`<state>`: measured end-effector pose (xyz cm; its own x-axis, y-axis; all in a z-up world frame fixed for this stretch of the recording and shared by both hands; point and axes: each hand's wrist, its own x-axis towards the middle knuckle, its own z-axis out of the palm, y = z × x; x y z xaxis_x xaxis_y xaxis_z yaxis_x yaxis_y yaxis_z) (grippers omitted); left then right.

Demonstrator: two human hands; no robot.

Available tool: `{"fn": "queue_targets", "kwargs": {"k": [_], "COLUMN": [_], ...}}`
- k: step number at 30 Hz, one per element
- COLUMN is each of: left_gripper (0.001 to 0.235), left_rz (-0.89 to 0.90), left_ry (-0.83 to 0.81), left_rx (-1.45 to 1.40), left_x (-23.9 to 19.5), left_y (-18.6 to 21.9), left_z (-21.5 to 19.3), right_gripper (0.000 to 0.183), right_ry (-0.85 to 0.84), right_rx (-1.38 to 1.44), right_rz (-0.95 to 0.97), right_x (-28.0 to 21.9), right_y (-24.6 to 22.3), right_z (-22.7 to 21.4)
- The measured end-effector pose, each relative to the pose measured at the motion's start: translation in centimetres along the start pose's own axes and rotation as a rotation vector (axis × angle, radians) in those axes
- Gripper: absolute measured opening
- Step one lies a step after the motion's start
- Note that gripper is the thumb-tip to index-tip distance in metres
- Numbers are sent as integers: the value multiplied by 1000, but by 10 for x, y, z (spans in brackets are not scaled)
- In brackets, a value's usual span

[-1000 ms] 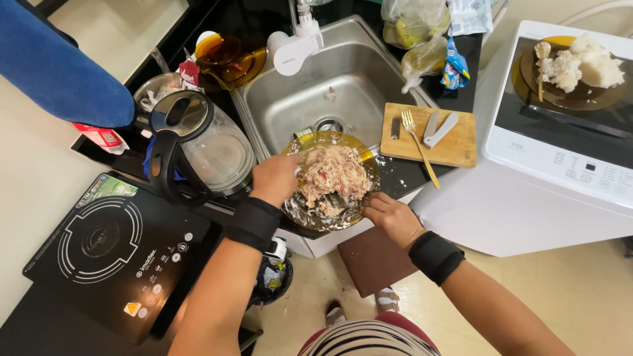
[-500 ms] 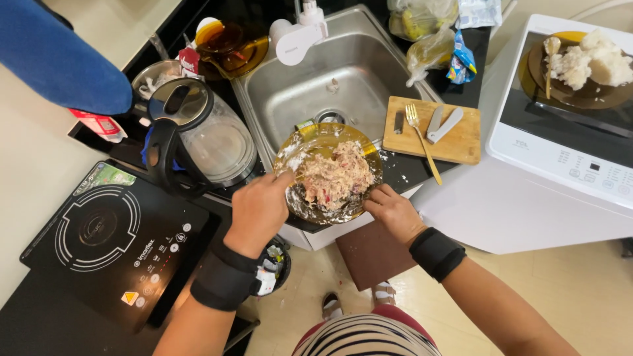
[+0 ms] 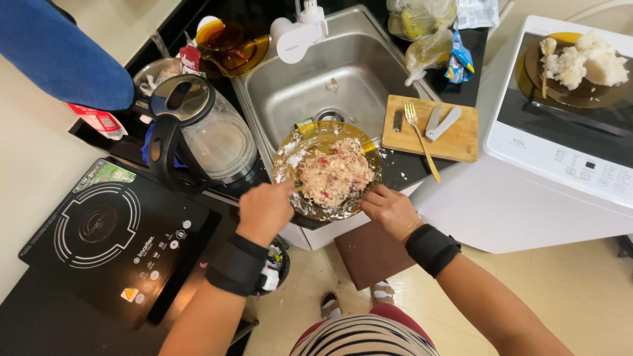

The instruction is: The person mixes a pinkish food mixture in a bowl using a fork and spoon. They then place a cutting board on a washing machine, wash a spoon in the sink, and move a kettle. Finally, they place a pot on an induction cooktop and turn it on.

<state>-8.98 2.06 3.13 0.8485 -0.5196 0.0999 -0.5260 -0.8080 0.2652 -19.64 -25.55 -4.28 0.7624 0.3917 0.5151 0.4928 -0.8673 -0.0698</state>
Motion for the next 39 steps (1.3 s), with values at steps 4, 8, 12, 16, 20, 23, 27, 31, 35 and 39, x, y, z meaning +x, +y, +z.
{"fn": "queue_targets", "kwargs": {"k": [4, 8, 12, 16, 20, 23, 27, 31, 35, 39], "left_gripper": [32, 27, 38, 33, 26, 22, 33, 21, 15, 15], "left_rz": [48, 94, 119, 225, 114, 84, 121, 106, 223, 156], "left_ry": [111, 226, 190, 228, 67, 64, 120, 119, 243, 102], "left_rx": [127, 153, 165, 41, 172, 242, 160, 247, 192, 225], "left_x": [9, 13, 13, 15, 23, 26, 20, 25, 48, 80], "left_y": [-13, -13, 15, 29, 5, -11, -15, -3, 1, 8], "left_z": [-5, -19, -38, -16, -7, -12, -34, -50, -34, -12], "right_gripper": [26, 24, 25, 19, 20, 20, 19, 21, 27, 48], "right_ry": [-49, -26, -32, 15, 11, -27, 6, 78, 15, -182], "right_rx": [-28, -3, -24, 32, 20, 25, -1, -21, -2, 221], "right_rz": [11, 13, 15, 45, 59, 77, 80, 119, 259, 521], "right_x": [-6, -7, -9, -8, -9, -15, -19, -28, -11, -11], "right_y": [3, 6, 6, 2, 1, 4, 11, 30, 15, 8], "right_z": [9, 9, 13, 11, 11, 13, 9, 8, -29, -34]}}
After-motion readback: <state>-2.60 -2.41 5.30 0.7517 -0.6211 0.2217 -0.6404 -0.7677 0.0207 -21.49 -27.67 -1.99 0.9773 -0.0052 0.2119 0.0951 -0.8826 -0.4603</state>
